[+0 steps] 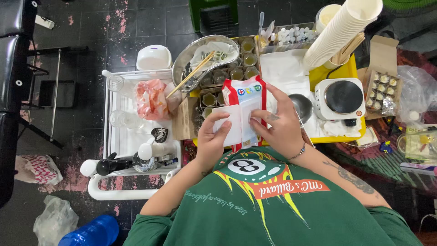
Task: Cleaning and preparing containers and tools at a workspace.
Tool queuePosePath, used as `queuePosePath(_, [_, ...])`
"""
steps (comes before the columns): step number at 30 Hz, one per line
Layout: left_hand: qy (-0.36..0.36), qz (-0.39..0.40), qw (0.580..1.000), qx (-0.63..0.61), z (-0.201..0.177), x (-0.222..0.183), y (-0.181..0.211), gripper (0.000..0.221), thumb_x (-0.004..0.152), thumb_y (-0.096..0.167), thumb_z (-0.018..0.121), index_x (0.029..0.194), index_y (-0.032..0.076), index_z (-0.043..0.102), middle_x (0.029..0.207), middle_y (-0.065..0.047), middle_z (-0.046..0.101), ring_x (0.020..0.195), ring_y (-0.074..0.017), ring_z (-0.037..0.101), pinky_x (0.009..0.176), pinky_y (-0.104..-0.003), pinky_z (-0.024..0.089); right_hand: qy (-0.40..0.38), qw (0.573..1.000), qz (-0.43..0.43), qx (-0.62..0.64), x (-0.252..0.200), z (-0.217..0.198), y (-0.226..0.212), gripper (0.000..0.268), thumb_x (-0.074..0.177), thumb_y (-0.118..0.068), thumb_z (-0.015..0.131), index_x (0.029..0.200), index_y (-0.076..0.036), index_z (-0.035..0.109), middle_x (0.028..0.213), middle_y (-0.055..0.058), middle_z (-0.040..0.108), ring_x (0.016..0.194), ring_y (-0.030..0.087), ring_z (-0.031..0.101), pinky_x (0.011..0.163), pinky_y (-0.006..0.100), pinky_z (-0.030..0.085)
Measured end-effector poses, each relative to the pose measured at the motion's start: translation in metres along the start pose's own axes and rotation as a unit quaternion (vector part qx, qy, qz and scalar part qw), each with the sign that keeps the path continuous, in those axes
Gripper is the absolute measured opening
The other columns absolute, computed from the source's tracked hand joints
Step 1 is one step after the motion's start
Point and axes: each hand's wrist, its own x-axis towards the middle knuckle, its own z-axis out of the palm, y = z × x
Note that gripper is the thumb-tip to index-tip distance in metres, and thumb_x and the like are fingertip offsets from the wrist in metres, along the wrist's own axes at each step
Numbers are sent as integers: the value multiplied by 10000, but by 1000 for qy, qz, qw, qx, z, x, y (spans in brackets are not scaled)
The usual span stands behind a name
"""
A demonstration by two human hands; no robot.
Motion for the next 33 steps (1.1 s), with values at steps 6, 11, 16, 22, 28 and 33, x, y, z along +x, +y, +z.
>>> queuePosePath(6, [7, -67, 980, -185, 15, 8, 12, 255, 1024, -13, 595, 1267, 65, 579, 1259, -22, 607, 1151, -113, 590, 1014, -292, 490, 16, 1000, -3, -16, -4, -4, 8, 242, 735, -179, 898, 955, -163, 796, 1550, 178, 454, 1439, 426, 414, 1180, 498, 361])
queuePosePath(11, [5, -116, 960, -256, 13, 4, 3, 279, 1021, -10, 611, 1283, 75, 566, 1251, -57, 625, 1148, -160, 615, 984, -355, 523, -37, 997, -2, -70, 1, -9, 1, 180, 720, -187, 875, 869, -167, 774, 1501, 132, 498, 1438, 418, 377, 1186, 570, 275])
queuePosePath(16, [23, -125, 948, -292, 8, 6, -2, 308, 1021, -8, 615, 1312, 81, 565, 1281, -72, 630, 1166, -172, 617, 995, -365, 524, -69, 996, 16, -58, 1, 2, 4, 135, 749, -147, 823, 829, -127, 716, 1477, 126, 491, 1456, 409, 361, 1182, 647, 226])
queuePosePath(22, [33, -94, 954, -283, 3, 6, -8, 304, 1033, -2, 602, 1323, 80, 561, 1288, -72, 624, 1175, -170, 615, 1016, -368, 526, -103, 992, -10, 74, 8, 2, 16, 156, 837, -52, 742, 912, -64, 605, 1497, 165, 455, 1489, 429, 372, 1182, 505, 384])
queuePosePath(28, [47, -92, 961, -258, -5, 6, -2, 307, 1032, -8, 588, 1325, 77, 556, 1287, -64, 607, 1165, -165, 613, 991, -364, 537, -215, 944, 131, 212, 16, -22, 31, 104, 868, -51, 699, 879, -68, 596, 1501, 122, 542, 1331, 299, 586, 1023, 393, 486])
queuePosePath(33, [43, -83, 968, -231, -8, 4, -4, 304, 1040, -9, 580, 1329, 80, 559, 1306, -42, 599, 1182, -145, 607, 1007, -337, 531, -153, 739, 249, 607, 23, -57, 17, 35, 996, -97, 608, 977, -95, 637, 1570, 179, 522, 1427, 288, 504, 1139, 445, 412])
